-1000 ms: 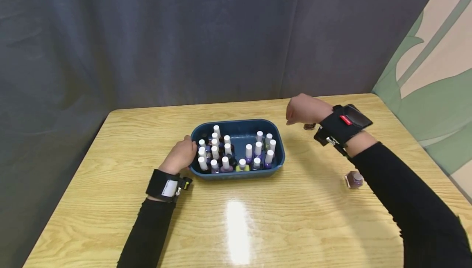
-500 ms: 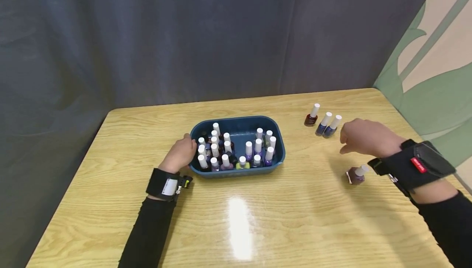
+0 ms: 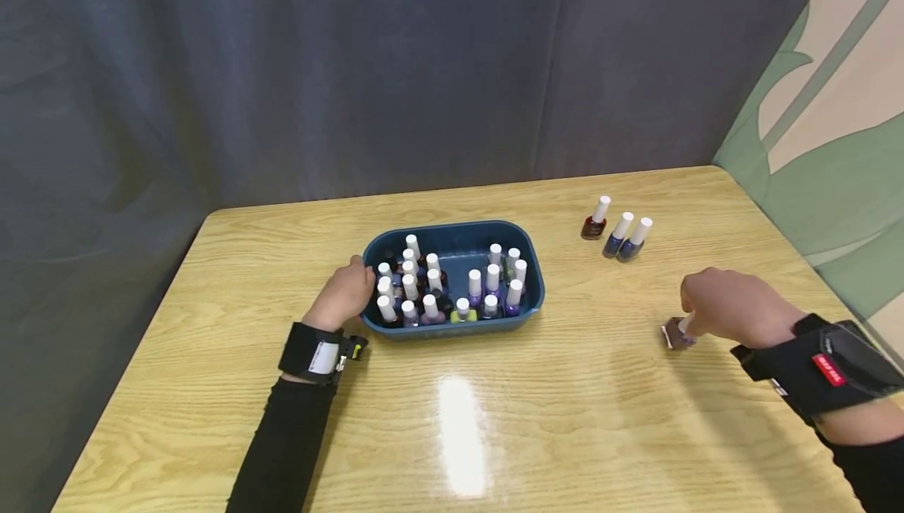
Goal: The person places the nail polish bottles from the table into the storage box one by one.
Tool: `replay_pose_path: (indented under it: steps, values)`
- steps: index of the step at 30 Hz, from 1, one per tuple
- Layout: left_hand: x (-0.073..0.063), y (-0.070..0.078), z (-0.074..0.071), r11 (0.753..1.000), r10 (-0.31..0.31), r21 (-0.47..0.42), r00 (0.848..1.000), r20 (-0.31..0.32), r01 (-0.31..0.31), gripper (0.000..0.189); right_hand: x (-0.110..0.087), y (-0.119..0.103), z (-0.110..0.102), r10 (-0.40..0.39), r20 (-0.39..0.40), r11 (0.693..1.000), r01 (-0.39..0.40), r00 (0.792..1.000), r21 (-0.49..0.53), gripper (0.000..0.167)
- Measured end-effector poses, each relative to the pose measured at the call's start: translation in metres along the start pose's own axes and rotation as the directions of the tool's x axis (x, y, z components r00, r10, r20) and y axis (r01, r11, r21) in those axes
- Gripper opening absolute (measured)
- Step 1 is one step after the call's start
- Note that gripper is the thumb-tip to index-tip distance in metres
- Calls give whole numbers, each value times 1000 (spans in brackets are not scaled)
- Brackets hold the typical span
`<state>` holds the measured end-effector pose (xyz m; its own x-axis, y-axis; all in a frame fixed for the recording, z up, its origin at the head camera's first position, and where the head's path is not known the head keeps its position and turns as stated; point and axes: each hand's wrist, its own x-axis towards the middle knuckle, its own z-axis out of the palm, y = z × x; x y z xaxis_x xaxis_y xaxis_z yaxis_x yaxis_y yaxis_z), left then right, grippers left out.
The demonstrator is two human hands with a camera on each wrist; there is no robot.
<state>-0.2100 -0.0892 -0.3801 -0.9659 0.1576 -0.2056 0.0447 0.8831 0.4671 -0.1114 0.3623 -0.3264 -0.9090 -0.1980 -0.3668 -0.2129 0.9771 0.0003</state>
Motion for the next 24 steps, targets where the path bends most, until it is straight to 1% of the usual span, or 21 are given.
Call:
replay_pose_path:
  steps: [4,8,9,11,13,15,18,22,24]
  values:
    - [0,0,0,1000,-10,-5,1000,4,10,39,1,-1,6,-27,-17,1000,27,999,-9,21]
    - [0,0,1,1000,-14,-16,1000,6,14,39,3,-3,8,-48,-11,998,49,999,42,7]
    - [0,1,1,1000,-14,-18,1000,7,14,39,3,-4,9,-52,-17,997,53,998,49,7]
    - [0,0,1,1000,-16,-22,1000,5,16,39,3,-5,8,-61,-32,997,62,998,46,14]
    - [0,1,0,1000,-18,-24,1000,5,18,39,3,-7,6,-70,-51,997,71,996,22,19]
    - [0,1,0,1000,-18,-24,1000,6,18,39,3,-9,2,-75,-72,997,76,995,4,21]
    - [0,0,0,999,-21,-27,1000,6,21,39,4,-13,-9,-92,-110,995,89,990,-34,20]
    - [1,1,1,999,-30,-32,1000,4,30,39,9,-20,-29,-123,-174,990,107,977,-95,14]
    - [1,1,1,999,-33,-33,999,6,33,39,12,-26,-39,-134,-206,987,112,969,-115,14]
